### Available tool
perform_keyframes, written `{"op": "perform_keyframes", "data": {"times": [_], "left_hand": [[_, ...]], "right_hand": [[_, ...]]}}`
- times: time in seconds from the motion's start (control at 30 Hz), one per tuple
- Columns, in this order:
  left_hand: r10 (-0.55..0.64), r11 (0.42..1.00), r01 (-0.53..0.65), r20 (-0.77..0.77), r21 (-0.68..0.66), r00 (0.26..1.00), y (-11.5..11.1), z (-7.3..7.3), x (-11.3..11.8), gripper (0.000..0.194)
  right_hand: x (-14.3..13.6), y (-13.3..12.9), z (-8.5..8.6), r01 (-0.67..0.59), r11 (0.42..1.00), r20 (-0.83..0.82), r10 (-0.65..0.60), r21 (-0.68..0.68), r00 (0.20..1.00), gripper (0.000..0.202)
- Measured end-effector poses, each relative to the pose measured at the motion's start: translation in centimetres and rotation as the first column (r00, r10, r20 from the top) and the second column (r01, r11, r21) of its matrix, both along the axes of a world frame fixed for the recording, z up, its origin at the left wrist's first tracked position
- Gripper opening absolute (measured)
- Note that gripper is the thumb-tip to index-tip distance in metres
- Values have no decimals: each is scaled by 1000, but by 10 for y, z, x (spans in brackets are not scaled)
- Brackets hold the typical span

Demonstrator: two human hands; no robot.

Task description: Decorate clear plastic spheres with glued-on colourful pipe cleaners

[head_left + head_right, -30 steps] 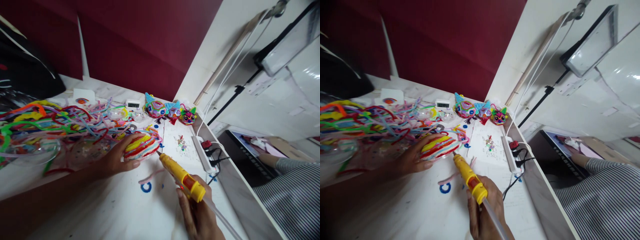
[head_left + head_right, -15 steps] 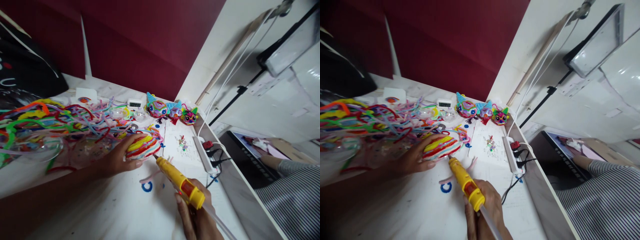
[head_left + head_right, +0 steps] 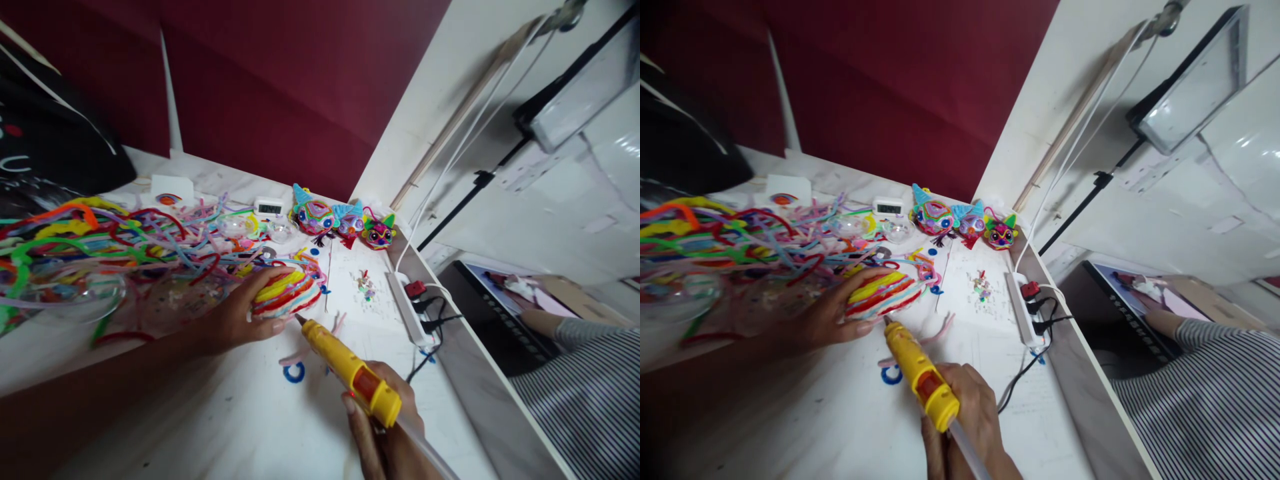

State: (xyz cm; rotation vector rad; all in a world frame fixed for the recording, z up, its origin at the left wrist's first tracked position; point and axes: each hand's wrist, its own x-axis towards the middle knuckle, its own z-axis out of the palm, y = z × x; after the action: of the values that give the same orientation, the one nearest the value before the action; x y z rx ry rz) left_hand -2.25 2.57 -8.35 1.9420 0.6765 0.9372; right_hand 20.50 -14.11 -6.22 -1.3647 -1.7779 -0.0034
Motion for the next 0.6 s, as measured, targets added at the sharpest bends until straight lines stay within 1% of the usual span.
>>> {"op": "perform_keyframes", "data": {"times": [0.2,0.3,0.4,0.5,0.6], "left_hand": [[26,1000,-26,9,1,1000,-2,1,3,71],[63,998,-63,42,1,997,-4,0,4,71],[63,998,-64,30,12,998,-5,0,5,71],[53,998,-52,58,-19,997,-5,0,5,71],[52,997,-47,86,-60,995,-6,0,5,71]], "right_hand": [[5,-1,1,4,999,18,-3,-34,1000,25],[8,-1,0,23,1000,29,-23,-7,999,26],[9,2,3,28,999,32,-29,23,999,27],[10,5,5,8,999,26,-9,36,1000,28],[12,5,-1,17,999,9,-18,52,1000,31]]}}
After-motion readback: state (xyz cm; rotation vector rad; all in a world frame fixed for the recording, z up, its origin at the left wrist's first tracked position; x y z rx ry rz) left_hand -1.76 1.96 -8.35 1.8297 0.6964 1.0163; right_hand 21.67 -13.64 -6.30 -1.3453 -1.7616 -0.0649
